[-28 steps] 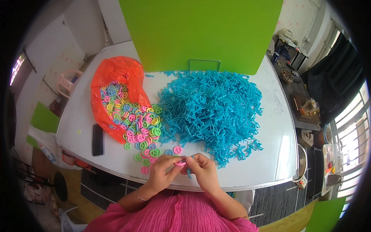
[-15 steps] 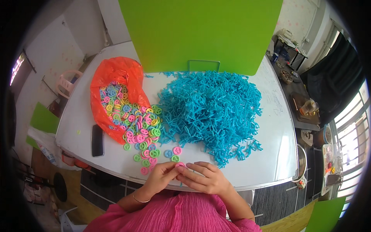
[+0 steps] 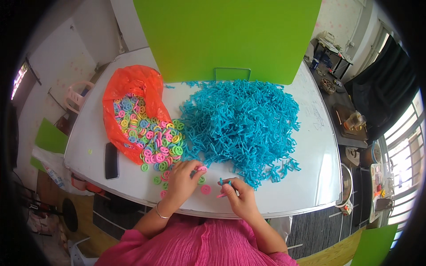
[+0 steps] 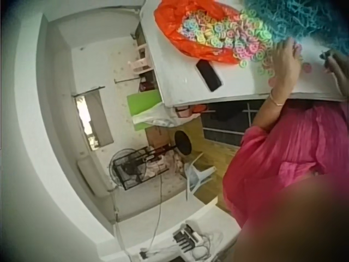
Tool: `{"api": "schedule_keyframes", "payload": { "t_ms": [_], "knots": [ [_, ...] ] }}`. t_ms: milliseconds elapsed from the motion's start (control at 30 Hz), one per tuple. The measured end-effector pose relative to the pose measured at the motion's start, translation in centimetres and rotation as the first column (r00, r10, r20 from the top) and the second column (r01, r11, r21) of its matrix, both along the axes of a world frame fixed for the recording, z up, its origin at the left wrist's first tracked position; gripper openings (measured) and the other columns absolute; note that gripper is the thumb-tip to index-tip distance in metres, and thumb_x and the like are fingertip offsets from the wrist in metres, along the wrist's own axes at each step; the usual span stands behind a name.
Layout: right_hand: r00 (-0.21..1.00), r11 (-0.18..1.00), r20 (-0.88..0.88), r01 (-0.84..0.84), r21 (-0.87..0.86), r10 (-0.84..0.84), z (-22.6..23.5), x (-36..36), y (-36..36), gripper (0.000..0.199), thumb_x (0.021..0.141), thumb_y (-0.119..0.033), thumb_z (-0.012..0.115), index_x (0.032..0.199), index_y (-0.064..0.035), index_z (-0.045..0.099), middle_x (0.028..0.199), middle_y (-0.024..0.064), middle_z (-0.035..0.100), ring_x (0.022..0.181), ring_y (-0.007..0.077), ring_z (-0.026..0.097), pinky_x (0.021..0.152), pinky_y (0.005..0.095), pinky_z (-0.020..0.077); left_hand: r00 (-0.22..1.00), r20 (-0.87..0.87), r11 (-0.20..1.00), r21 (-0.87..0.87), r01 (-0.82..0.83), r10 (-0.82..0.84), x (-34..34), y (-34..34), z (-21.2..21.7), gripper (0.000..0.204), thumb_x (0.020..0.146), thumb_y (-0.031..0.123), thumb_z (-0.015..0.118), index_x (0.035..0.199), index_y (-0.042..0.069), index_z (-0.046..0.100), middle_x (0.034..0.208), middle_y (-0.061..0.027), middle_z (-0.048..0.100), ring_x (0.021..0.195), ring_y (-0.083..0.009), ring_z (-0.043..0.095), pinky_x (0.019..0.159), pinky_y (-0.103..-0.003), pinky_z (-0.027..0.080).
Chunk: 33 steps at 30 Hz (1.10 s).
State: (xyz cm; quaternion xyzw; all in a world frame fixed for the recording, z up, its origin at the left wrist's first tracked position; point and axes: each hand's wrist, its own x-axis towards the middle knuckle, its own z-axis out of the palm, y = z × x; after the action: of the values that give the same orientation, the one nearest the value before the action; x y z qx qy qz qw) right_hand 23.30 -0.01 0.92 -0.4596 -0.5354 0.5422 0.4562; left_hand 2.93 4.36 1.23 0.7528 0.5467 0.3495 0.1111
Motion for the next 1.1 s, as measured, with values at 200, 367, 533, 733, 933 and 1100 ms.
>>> {"api": "schedule_keyframes", "payload": {
  "t_ms": [200,367,533,733,933,1100],
  "knots": [
    [0.922,0.934,0.323,0.095,0.345,-0.213,0.7,-1.9,0.3,0.018,0.093,-0.014,0.060,0.098,0.0022,0.064,0.078,0.0077,0.066,0.069,0.0129,0.061,0.063,0.0261,0.0474,0.610,0.790,0.887,-0.322,0.330,0.060,0.9,-2.1,0.5,0.019,0.089,0.007,0.065,0.106,-0.002,0.066,0.094,-0.0078,0.070,0.085,-0.0088,0.065,0.072,-0.022,0.053],
    [0.917,0.912,0.326,0.087,0.400,-0.231,1.4,-2.8,0.2,0.015,0.088,-0.012,0.065,0.096,0.0007,0.065,0.071,0.0082,0.062,0.062,0.0155,0.058,0.056,0.0282,0.0435,0.525,0.846,0.881,-0.313,0.355,0.089,1.2,-3.1,1.3,0.021,0.091,0.005,0.061,0.110,-0.002,0.066,0.095,-0.0091,0.070,0.088,-0.0132,0.066,0.077,-0.026,0.056],
    [0.894,0.867,0.374,0.030,0.498,-0.245,2.0,-3.4,0.1,0.015,0.083,-0.005,0.069,0.097,0.0003,0.066,0.068,0.0088,0.058,0.056,0.0177,0.053,0.051,0.0288,0.0398,0.443,0.888,0.895,-0.293,0.337,0.124,1.1,-3.4,0.9,0.020,0.092,0.005,0.059,0.109,-0.003,0.066,0.095,-0.0105,0.070,0.088,-0.0149,0.066,0.078,-0.028,0.058],
    [0.871,0.803,0.423,-0.056,0.593,-0.252,0.5,-3.4,0.4,0.032,0.080,-0.003,0.071,0.111,-0.0006,0.065,0.070,0.0101,0.056,0.057,0.0203,0.053,0.050,0.0317,0.0422,0.702,0.708,0.963,-0.133,0.233,-0.072,1.6,-3.6,2.1,0.018,0.092,0.006,0.061,0.106,-0.002,0.068,0.094,-0.0077,0.070,0.079,-0.0111,0.065,0.068,-0.023,0.054],
    [0.909,0.849,0.336,0.036,0.527,-0.247,0.3,-3.6,0.1,0.037,0.082,-0.005,0.070,0.118,-0.0011,0.063,0.068,0.0102,0.055,0.056,0.0193,0.053,0.052,0.0291,0.0420,0.551,0.831,0.913,-0.277,0.300,0.071,1.7,-3.1,1.3,0.017,0.093,0.009,0.060,0.104,-0.002,0.068,0.097,-0.0074,0.070,0.081,-0.0109,0.064,0.073,-0.023,0.051],
    [0.985,0.964,-0.017,0.174,0.201,-0.174,-0.8,-4.1,-0.2,0.037,0.086,-0.006,0.067,0.123,-0.0022,0.061,0.071,0.0076,0.059,0.060,0.0150,0.055,0.055,0.0275,0.0437,0.168,0.961,0.869,-0.270,0.414,0.219,3.1,-3.8,1.4,0.019,0.095,0.009,0.056,0.107,-0.003,0.065,0.098,-0.0073,0.068,0.083,-0.0117,0.064,0.074,-0.024,0.052]
  ]
}}
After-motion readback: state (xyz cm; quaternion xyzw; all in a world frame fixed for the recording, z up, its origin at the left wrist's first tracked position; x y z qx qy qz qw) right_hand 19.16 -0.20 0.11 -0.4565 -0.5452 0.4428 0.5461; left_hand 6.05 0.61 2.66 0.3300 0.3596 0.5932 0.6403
